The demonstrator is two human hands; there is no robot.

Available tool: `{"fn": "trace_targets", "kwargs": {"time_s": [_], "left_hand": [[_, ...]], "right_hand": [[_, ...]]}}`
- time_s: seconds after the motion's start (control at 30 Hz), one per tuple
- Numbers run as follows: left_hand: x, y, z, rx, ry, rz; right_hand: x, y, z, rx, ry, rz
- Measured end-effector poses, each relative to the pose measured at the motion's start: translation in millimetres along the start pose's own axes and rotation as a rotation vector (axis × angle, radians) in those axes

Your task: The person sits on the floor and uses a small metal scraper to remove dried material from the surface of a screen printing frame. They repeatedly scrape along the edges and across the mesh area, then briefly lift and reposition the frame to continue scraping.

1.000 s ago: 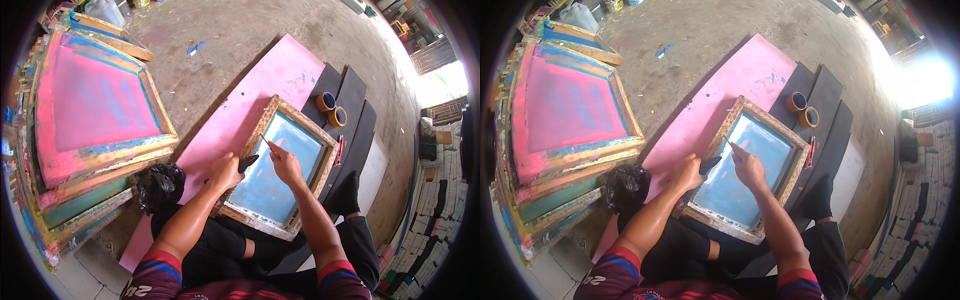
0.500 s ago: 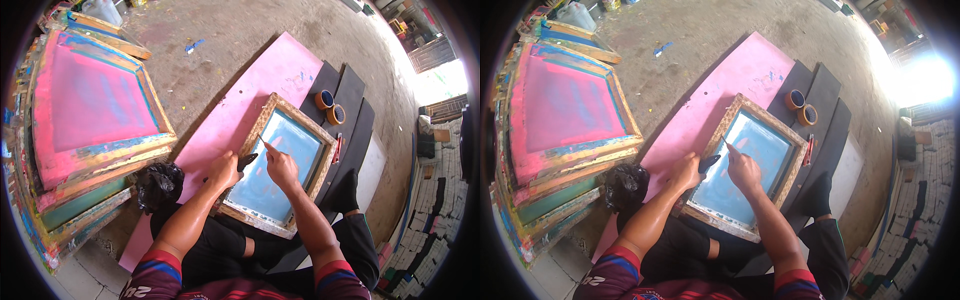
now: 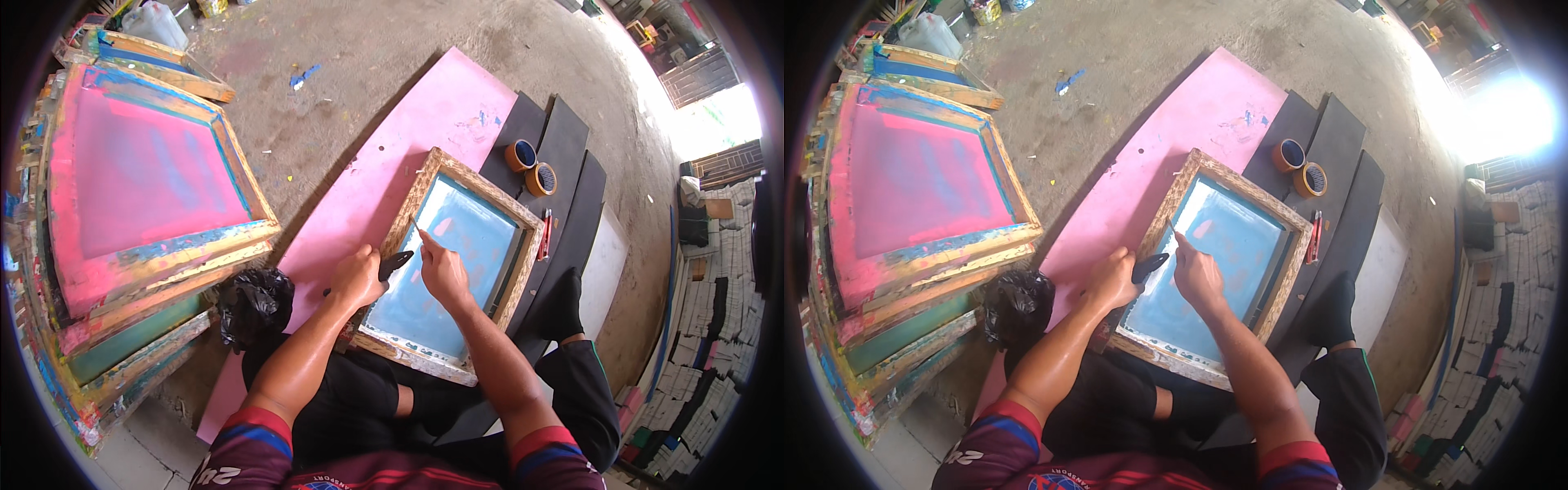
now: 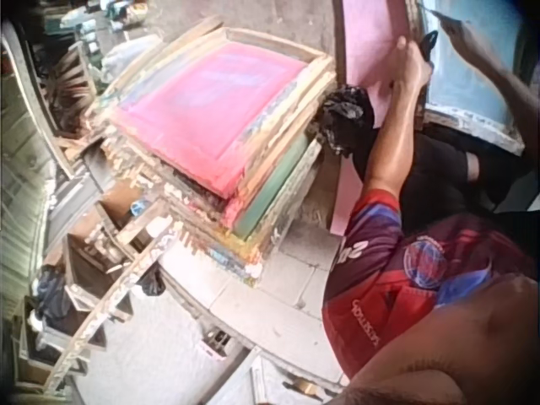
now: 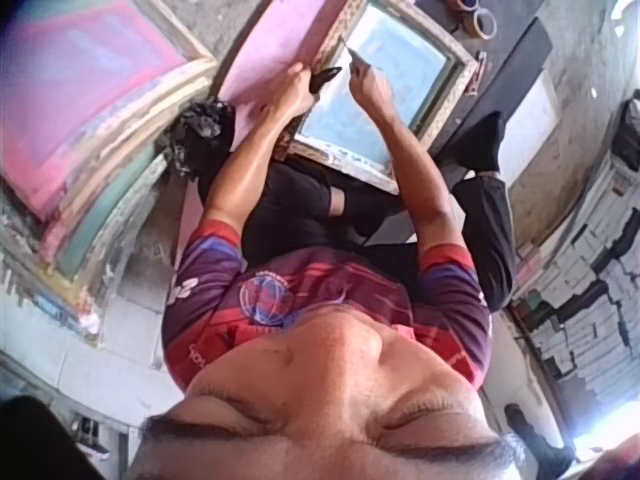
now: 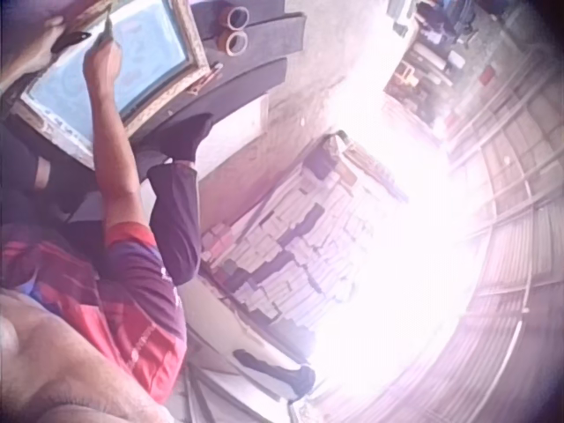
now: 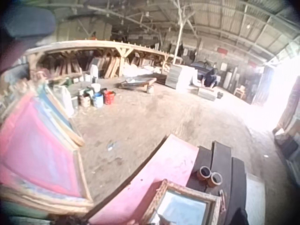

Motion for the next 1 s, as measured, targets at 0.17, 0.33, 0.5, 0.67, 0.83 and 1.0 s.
{"fn": "trace_targets", "kwargs": {"time_s": [0.17, 0.33, 0.5, 0.67, 0.83, 1.0], "left_hand": [[1.2, 2.3, 3.1, -0.029, -0.004, 0.014], [-4.9, -3.2, 2.6, -0.026, 0.024, 0.032], [-6.9, -3.5, 1.6, -0.031, 0.014, 0.033], [-4.6, 0.6, 3.1, -0.068, 0.072, 0.011], [-8.1, -3.6, 2.5, -0.047, 0.044, 0.013], [-4.4, -2.2, 4.1, -0.049, 0.049, -0.002]], "right_hand": [[7.8, -18.4, 6.5, -0.093, -0.046, 0.168], [33.9, -53.4, 21.5, -0.304, -0.195, 0.342], [36.9, -64.8, 28.1, -0.264, -0.053, 0.388], [29.4, -61.1, 23.0, 0.106, 0.269, 0.912], [21.4, -56.3, 19.7, 0.173, 0.280, 0.937], [9.0, -44.2, 18.2, -0.246, -0.020, 0.387]]}}
Point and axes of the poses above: each hand's wrist, its own z-axis towards the middle knuckle, its own x-axis out of the palm, y = z × x, the point moved 7 cm from there along z, towards the middle knuckle, and after that the axes turned 8 degrees about -x, right-handed, at the moved point
